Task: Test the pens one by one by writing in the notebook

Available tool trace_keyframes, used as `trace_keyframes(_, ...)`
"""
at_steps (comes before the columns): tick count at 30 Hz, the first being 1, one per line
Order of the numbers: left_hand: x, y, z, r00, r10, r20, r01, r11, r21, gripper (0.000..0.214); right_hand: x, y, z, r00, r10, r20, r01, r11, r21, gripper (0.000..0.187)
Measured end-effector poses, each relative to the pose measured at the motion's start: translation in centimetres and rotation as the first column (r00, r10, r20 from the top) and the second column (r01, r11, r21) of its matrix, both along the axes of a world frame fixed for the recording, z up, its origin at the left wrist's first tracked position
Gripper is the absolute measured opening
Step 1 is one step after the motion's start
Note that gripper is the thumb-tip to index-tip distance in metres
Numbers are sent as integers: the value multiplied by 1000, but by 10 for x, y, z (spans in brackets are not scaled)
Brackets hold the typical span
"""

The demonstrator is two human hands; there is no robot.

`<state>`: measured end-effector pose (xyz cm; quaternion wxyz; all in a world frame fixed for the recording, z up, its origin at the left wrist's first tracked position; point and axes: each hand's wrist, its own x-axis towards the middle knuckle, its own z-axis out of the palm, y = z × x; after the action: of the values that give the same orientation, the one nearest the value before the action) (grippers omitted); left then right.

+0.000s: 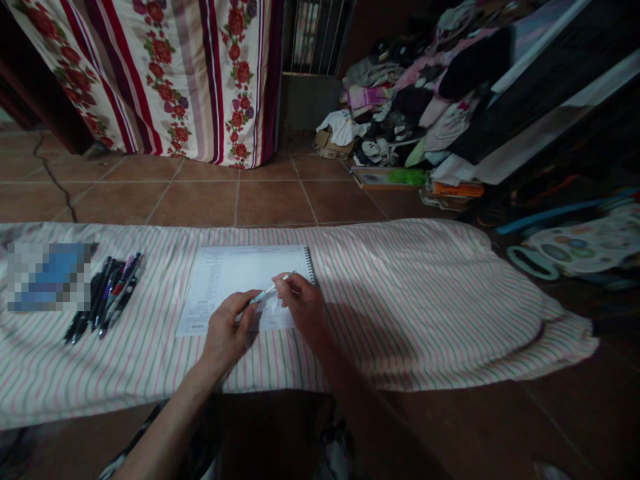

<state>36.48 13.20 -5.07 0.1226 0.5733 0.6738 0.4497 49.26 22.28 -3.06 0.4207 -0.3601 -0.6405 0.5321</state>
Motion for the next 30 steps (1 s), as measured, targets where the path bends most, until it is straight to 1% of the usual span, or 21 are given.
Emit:
trace_keyframes(3,1,0,2,999,6,40,-5,1000,-13,23,-1,-3,0,1000,10,6,-10,1000,-4,20)
trace_keyframes(7,1,-1,5,996,20,84,-18,999,-32,23,-4,-5,-3,1000,16,25,-17,999,27,18)
trace_keyframes(13,1,-1,5,991,20,136,-15,999,-33,22,-8,-6,-4,997,62,54,-64,997,43,14)
trace_keyframes(16,1,-1,5,983,28,184,-22,999,-37,22,-9,-7,-3,994,99,52,-99,995,14,15)
trace_keyframes(19,1,-1,6,973,36,227,-27,999,-42,22,-9,-8,-2,992,126,23,-125,991,-51,16)
trace_keyframes(22,1,-1,7,970,42,241,-31,998,-49,22,-9,-8,-3,994,113,-9,-114,988,-101,24)
trace_keyframes(27,1,-1,8,971,49,232,-33,997,-71,22,-9,-6,-5,995,79,-66,-85,991,-104,23)
trace_keyframes(30,0,-1,6,964,67,256,-46,995,-86,23,-6,0,-7,998,37,-44,-41,995,-95,24)
